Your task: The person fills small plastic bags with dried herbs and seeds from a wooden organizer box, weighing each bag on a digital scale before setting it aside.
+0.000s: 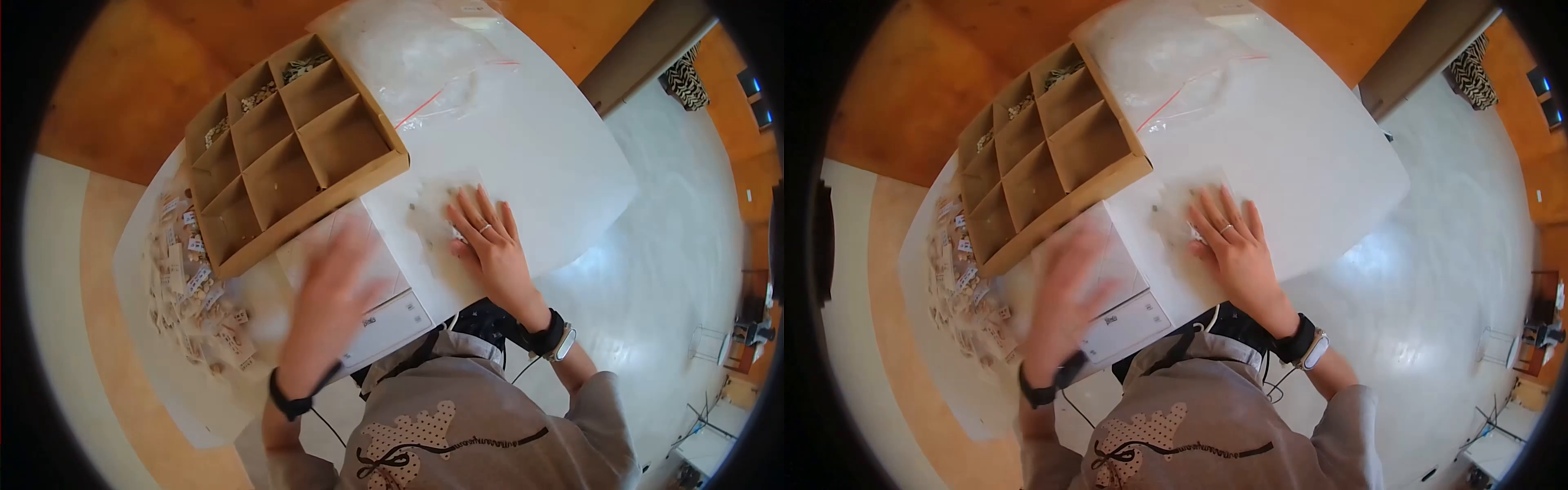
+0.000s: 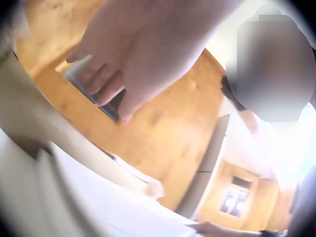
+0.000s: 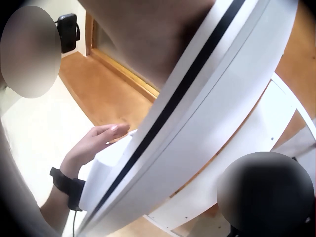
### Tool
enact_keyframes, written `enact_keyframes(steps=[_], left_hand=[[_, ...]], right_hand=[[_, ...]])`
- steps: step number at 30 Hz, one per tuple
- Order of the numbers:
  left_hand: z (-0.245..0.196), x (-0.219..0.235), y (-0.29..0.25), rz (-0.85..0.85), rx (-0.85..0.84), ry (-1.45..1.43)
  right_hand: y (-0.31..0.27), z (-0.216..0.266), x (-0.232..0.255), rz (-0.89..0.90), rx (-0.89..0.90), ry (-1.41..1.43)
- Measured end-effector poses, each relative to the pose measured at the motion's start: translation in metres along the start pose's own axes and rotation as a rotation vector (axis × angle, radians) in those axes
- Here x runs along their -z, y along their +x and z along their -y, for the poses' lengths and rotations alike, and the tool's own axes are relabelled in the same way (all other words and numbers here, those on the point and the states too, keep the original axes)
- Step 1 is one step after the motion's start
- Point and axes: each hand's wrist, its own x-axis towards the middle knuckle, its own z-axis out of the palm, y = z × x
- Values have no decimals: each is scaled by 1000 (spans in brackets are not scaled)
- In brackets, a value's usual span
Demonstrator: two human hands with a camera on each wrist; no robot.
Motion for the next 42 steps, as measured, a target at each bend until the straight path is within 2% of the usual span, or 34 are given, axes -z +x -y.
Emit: enact_keyframes(steps=[2, 4, 7, 8, 10, 11, 12, 13, 15, 17, 18, 19, 21, 24, 25, 26, 28, 29, 30, 31, 33, 34, 37, 38, 39, 41, 42], left_hand=[[-32, -26, 11, 196, -281, -100], [-46, -52, 17, 287, -400, -95], [-47, -69, 18, 331, -406, -75], [-46, -72, 17, 342, -403, -72], [-45, -72, 18, 384, -401, -79], [-45, -72, 19, 415, -398, -90], [-45, -72, 20, 445, -397, -103], [-43, -72, 20, 415, -398, -133], [-41, -76, 19, 358, -398, -201], [-36, -74, 24, 368, -407, -259], [-32, -72, 30, 370, -411, -286], [-29, -64, 36, 314, -352, -442], [-28, -40, 48, 200, -237, -755], [-16, -24, 52, 76, 47, -1199], [-10, -22, 49, 41, 5, -1169], [-3, -21, 44, 7, -38, -1138], [12, -15, 32, -71, -136, -1078], [22, -10, 26, -52, -142, -1038], [33, -5, 19, -34, -146, -999], [38, -2, 15, -17, -150, -959], [35, 1, 7, -129, 79, -1259], [34, 2, 3, -186, 198, -1404], [54, 8, -9, -31, 352, -1040], [51, -5, -7, -341, 376, -1448], [59, -12, -9, -392, 402, -1414], [75, -20, -13, -480, 454, -1349], [78, -21, -14, -495, 465, -1341]], right_hand=[[-1, -3, 0, 5, -16, 51], [1, -8, 0, 17, -36, 134], [6, -9, 16, 69, -125, 344], [8, -10, 24, 43, -245, 397], [19, -19, 48, 29, -605, 827], [27, -26, 58, 21, -621, 722], [30, -22, 67, -85, -618, 704], [36, -28, 65, -242, -484, 822], [41, -33, 78, -393, -461, 968], [42, -38, 83, -366, -357, 1075], [42, -32, 81, -284, -323, 1213], [38, -26, 70, -226, -246, 1398], [30, -1, 54, -34, -282, 1624], [31, 35, 36, 69, -280, 1625], [35, 48, 38, 77, -277, 1642], [39, 57, 43, 66, -422, 1779], [49, 46, 50, 246, -179, 1534], [54, 42, 52, 331, -62, 1404], [60, 49, 51, 263, -52, 1297], [67, 55, 53, 311, -58, 1180], [80, 66, 55, 404, -69, 945], [85, 74, 48, 316, -122, 1063], [109, 95, 33, 243, 16, 1035], [124, 100, 26, 305, 26, 1003], [145, 104, 21, 366, 35, 968], [207, 119, 14, 279, 165, 926], [243, 121, 5, 297, 275, 870]])
